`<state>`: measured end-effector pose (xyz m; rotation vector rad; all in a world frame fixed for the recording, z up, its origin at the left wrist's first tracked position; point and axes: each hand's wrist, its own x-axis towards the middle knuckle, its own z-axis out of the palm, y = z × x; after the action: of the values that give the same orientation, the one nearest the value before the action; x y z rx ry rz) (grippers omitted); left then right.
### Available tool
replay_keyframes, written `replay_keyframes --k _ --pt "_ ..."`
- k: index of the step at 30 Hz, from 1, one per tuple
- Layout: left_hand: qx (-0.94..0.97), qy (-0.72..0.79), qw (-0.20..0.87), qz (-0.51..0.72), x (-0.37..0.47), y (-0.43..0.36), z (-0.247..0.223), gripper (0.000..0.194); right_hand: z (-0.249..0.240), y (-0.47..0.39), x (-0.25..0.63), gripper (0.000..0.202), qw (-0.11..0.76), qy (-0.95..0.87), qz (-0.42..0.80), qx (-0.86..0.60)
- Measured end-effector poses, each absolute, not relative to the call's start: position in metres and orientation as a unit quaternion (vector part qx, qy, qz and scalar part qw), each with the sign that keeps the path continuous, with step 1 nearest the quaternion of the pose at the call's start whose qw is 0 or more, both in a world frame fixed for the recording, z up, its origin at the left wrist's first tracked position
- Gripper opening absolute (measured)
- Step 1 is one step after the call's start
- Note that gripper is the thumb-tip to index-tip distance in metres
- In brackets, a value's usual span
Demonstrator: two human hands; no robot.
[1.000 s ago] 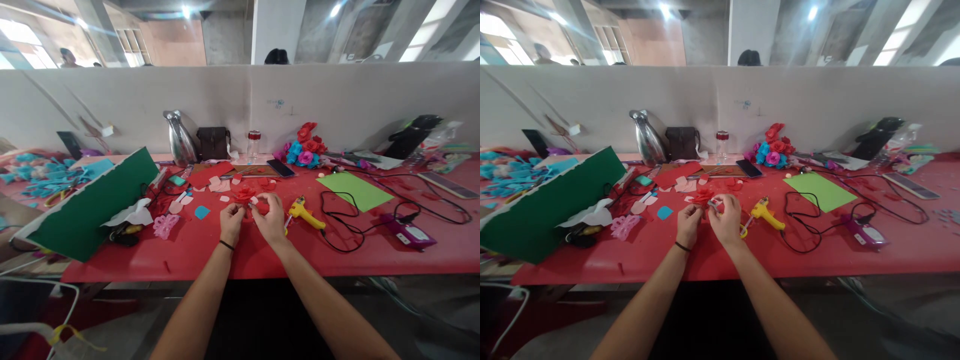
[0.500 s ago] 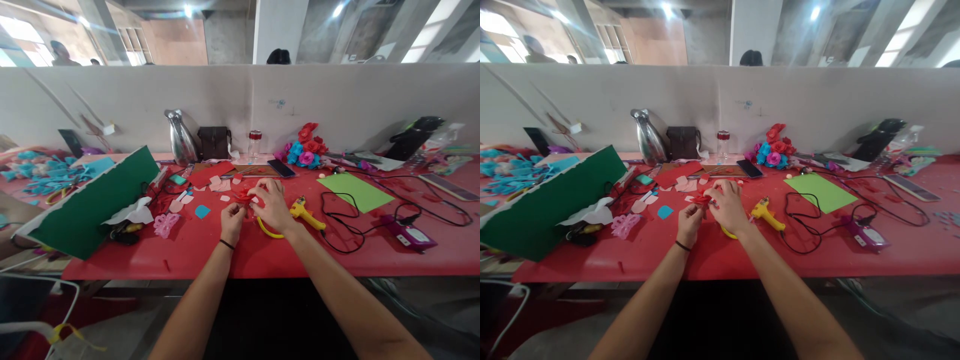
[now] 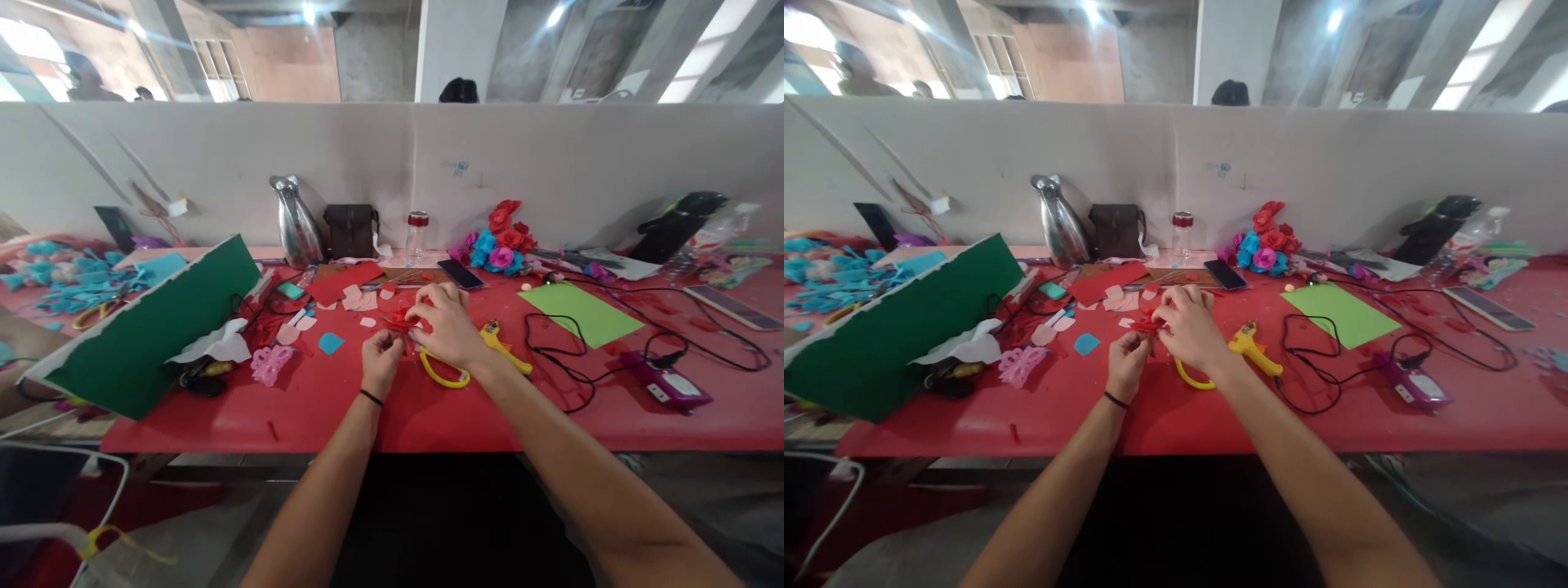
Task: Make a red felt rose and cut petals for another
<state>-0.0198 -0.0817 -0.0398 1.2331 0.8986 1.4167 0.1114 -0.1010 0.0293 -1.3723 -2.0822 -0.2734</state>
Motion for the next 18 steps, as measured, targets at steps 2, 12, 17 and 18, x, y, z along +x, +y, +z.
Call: replay_keyframes --k 2,12,17,18 --pt "0.513 0.375 0.502 0.587 -0.0198 -0.0827 -0.0387 0.016 0.031 -0.1001 0.1122 0.01 0.308 -0.793 -0.101 -0.516" --pt "0.517 0.362 0.508 0.586 -0.0201 -0.0838 -0.0368 0.017 0.0312 -0.0993 0.115 0.008 0.302 -0.796 -0.109 -0.513" --pt "0.52 0.358 0.506 0.588 -0.0203 -0.0826 -0.0389 0.016 0.0327 -0.1025 0.115 0.013 0.29 -0.805 -0.11 -0.506" --pt "0.522 0.358 0.504 0.587 -0.0204 -0.0824 -0.0394 0.016 0.033 -0.1035 0.1146 0.015 0.286 -0.808 -0.108 -0.504"
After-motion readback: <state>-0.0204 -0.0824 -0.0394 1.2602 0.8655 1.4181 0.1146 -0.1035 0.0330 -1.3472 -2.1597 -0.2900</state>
